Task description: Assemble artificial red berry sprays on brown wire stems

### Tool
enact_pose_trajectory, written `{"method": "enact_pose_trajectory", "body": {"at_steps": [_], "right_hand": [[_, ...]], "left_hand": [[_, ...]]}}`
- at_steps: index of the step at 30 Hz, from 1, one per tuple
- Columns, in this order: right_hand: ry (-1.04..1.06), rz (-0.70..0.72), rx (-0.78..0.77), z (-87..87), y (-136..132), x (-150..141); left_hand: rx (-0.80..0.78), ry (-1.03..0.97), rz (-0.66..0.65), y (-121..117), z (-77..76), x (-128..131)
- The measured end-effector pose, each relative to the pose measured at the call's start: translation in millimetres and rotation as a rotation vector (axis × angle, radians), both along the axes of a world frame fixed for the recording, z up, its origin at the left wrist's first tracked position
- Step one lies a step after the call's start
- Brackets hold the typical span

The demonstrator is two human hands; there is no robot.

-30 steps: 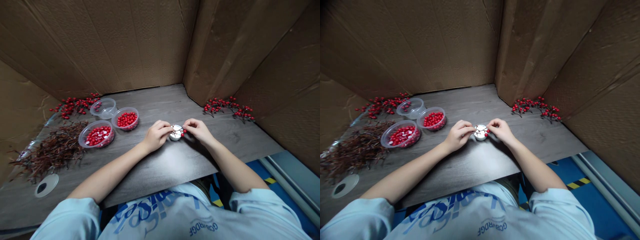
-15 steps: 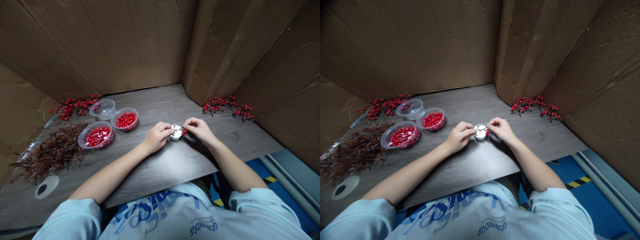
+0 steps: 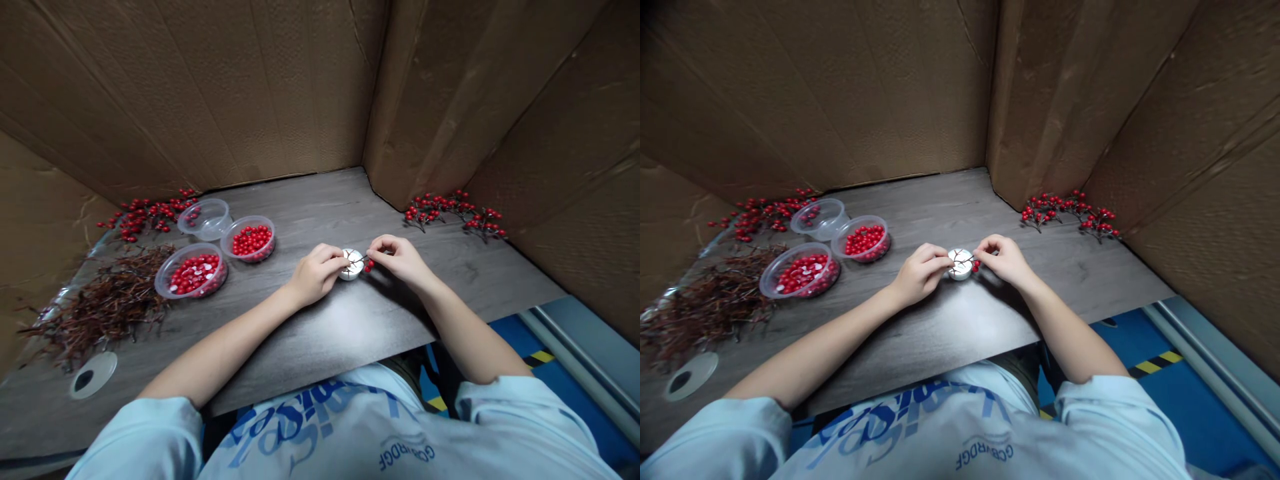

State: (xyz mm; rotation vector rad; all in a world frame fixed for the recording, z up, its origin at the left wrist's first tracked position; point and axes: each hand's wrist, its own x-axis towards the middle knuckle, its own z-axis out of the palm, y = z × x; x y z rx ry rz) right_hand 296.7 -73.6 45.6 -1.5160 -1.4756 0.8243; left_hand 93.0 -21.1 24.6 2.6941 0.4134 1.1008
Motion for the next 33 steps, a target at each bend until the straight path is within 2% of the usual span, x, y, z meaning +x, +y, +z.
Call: {"method": "enact_pose_trajectory", "body": {"at_steps": [6,12,17,24,29,33], "right_hand": [[0.246,-0.045,-0.001,1.6,1.1,-9.3],[0.358,-0.033,-0.041,12.4,4.9,-31.6],[0.189,0.083,0.02,25.7,10.1,-56.5],[0.02,0.212,0.079,33.6,21.2,-93.2],[-0.063,0.268,0.08,35.4,26.5,-115.6],[-0.174,0.343,0.06,41.6,27.2,-131.4]], "left_hand": [[-0.099,-0.075,0.123,0.6,15.5,-13.0],[-0.101,-0.092,0.109,-12.1,32.3,-37.8],[0.02,-0.072,0.26,-27.7,41.2,-51.0],[0.241,0.099,0.51,-34.9,37.6,-76.8],[0.294,0.157,0.58,-35.4,32.6,-94.2],[0.241,0.17,0.59,-36.4,24.8,-106.9]]}}
